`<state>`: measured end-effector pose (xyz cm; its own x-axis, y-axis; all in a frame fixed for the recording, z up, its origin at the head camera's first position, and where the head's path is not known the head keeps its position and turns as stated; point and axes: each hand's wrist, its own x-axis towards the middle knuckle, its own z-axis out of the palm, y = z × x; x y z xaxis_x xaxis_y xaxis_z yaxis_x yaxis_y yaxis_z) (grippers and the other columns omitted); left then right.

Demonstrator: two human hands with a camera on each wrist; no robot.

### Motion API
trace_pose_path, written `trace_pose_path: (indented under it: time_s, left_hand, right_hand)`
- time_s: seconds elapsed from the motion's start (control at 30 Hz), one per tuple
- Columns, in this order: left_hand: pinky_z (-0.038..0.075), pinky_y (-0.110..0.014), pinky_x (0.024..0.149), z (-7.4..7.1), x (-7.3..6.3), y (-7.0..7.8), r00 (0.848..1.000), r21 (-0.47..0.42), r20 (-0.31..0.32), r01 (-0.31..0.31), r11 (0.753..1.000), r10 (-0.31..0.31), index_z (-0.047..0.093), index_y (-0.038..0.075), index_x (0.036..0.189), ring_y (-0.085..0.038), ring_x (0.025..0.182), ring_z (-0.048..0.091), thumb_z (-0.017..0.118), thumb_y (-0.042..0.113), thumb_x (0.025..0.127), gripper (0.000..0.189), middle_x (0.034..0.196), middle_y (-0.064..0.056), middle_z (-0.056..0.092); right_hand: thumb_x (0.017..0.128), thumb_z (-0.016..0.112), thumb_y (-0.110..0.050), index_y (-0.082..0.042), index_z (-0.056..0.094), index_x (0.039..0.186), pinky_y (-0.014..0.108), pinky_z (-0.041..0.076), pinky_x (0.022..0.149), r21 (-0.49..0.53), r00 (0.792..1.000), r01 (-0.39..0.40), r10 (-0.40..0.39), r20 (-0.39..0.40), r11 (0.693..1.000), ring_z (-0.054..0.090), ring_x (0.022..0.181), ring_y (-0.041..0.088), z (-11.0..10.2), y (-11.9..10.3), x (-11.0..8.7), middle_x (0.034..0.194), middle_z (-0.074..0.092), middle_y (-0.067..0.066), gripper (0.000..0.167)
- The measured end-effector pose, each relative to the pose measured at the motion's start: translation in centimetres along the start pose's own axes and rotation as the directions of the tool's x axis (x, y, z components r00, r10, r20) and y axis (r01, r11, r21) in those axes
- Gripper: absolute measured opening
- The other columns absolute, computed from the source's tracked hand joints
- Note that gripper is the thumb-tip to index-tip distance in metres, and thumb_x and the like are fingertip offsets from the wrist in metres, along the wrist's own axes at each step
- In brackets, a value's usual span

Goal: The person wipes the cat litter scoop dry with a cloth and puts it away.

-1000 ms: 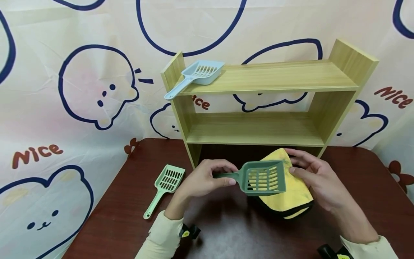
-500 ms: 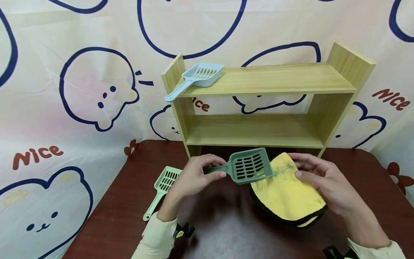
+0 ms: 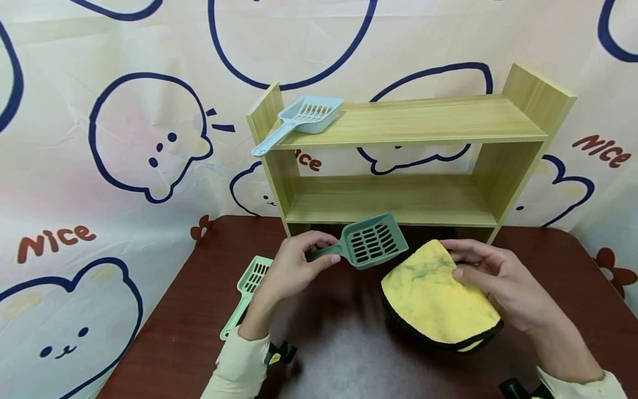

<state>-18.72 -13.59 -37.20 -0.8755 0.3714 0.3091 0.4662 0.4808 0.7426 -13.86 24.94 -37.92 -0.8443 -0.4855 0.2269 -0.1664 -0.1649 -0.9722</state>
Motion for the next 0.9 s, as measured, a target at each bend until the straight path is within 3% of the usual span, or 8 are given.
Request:
trace_pose_path:
  time_s: [0.3, 0.57, 0.9]
  left_hand:
    - [0.053, -0.037, 0.092, 1.0, -0.1, 0.6, 1.0, 0.03, 0.011, -0.007, 1.0, 0.007, 0.078, 0.014, 0.119, -0.017, 0.098, 0.065, 0.08, 0.016, 0.097, 0.022, 0.105, 0.002, 0.077]
    - [0.047, -0.028, 0.076, 2.3, 0.1, 0.8, 1.0, 0.016, 0.004, 0.009, 1.0, -0.009, 0.077, 0.014, 0.12, -0.015, 0.088, 0.06, 0.08, 0.017, 0.098, 0.022, 0.101, 0.002, 0.075]
    - [0.044, -0.023, 0.066, 4.0, 0.1, 1.0, 1.0, -0.012, -0.017, -0.012, 1.0, 0.012, 0.076, 0.014, 0.12, -0.012, 0.077, 0.057, 0.08, 0.016, 0.098, 0.022, 0.099, 0.0, 0.075]
  right_hand:
    - [0.107, 0.047, 0.013, -0.005, 0.054, 0.154, 0.039, 0.066, 0.077, 0.005, 0.999, 0.018, -0.018, -0.046, 1.0, 0.077, 0.108, 0.016, 1.1, 0.8, 0.5, 0.135, 0.071, 0.004, 0.051]
    - [0.105, 0.052, 0.013, -0.003, 0.056, 0.153, 0.037, 0.065, 0.082, 0.017, 0.995, 0.02, -0.019, -0.101, 1.0, 0.077, 0.112, 0.017, 2.3, 1.2, 0.9, 0.133, 0.073, 0.005, 0.051]
    - [0.105, 0.056, 0.01, -0.002, 0.057, 0.152, 0.034, 0.065, 0.085, -0.016, 0.998, -0.009, 0.008, -0.06, 1.0, 0.075, 0.114, 0.013, 3.6, 1.8, 1.3, 0.134, 0.073, 0.002, 0.048]
